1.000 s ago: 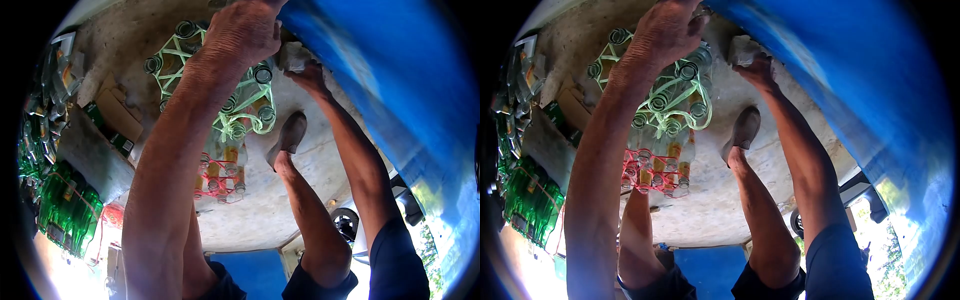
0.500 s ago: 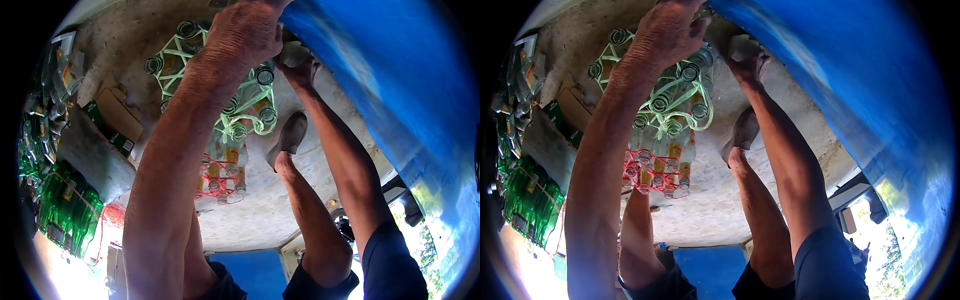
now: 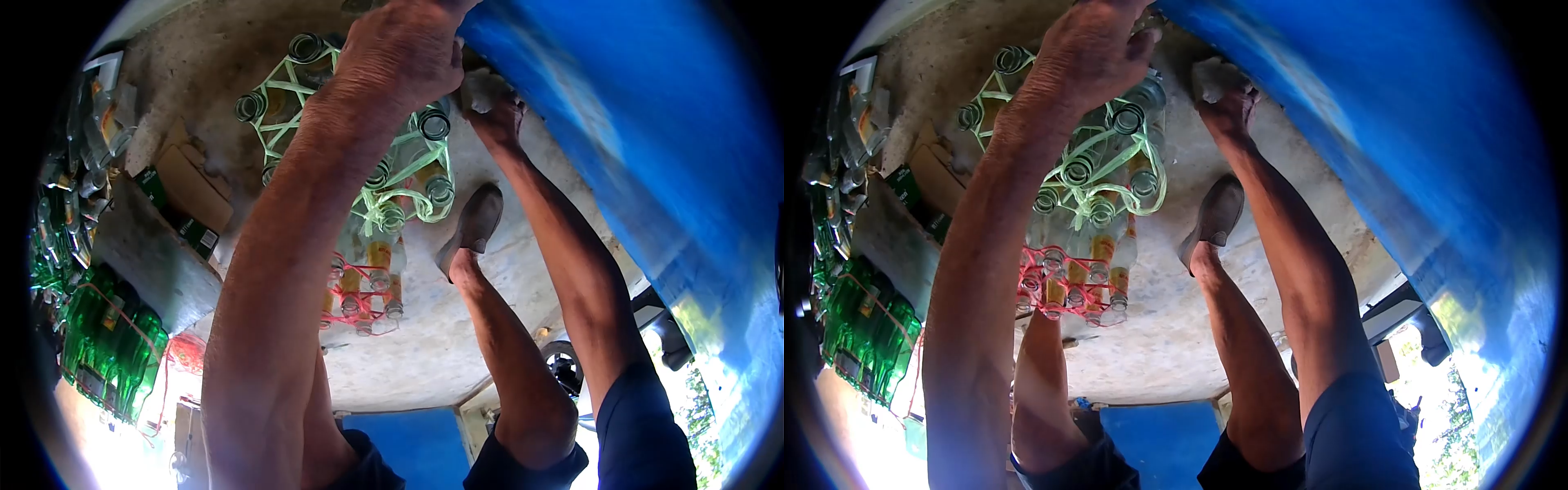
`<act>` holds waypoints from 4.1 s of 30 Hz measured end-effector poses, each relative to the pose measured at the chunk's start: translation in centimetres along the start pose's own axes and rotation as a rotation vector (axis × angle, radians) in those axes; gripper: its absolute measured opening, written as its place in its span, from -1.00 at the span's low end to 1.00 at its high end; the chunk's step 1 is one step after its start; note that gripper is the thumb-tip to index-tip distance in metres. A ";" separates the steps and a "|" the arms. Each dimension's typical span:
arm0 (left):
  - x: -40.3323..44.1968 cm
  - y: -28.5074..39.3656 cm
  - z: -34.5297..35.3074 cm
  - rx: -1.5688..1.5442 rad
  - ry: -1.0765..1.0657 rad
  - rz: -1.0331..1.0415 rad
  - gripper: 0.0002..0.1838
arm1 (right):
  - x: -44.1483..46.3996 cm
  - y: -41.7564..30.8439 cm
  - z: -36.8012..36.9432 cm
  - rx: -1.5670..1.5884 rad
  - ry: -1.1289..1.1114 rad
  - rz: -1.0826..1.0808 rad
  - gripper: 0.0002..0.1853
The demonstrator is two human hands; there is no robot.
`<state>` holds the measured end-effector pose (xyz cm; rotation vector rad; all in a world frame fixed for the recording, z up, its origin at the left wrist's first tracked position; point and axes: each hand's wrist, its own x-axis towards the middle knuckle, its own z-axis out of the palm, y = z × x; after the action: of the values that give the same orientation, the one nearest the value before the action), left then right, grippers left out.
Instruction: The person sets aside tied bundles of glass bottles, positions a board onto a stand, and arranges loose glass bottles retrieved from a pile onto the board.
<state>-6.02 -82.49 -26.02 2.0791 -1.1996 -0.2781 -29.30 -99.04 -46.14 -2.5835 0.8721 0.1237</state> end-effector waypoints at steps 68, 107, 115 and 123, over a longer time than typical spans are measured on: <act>-8.3 -4.1 -8.3 -0.896 0.282 -1.159 -0.51 | -1.4 -16.7 -8.5 1.849 -0.624 0.834 -0.50; -27.7 -7.8 -6.2 -0.658 -0.204 -1.271 -0.36 | -24.1 -18.1 1.4 1.953 -0.614 1.043 -0.15; -27.8 -7.7 -6.0 -0.656 -0.187 -1.293 -0.43 | -20.5 -19.3 -2.2 1.819 -0.642 0.862 -0.24; -22.2 -9.5 -6.8 -0.284 -0.414 -1.016 -0.43 | -15.8 -19.2 -3.6 1.781 -0.640 0.819 -0.24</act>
<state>-8.40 -58.04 -30.93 2.2522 -0.1614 -1.3019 -30.64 -77.78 -32.77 -0.4329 0.9548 0.2254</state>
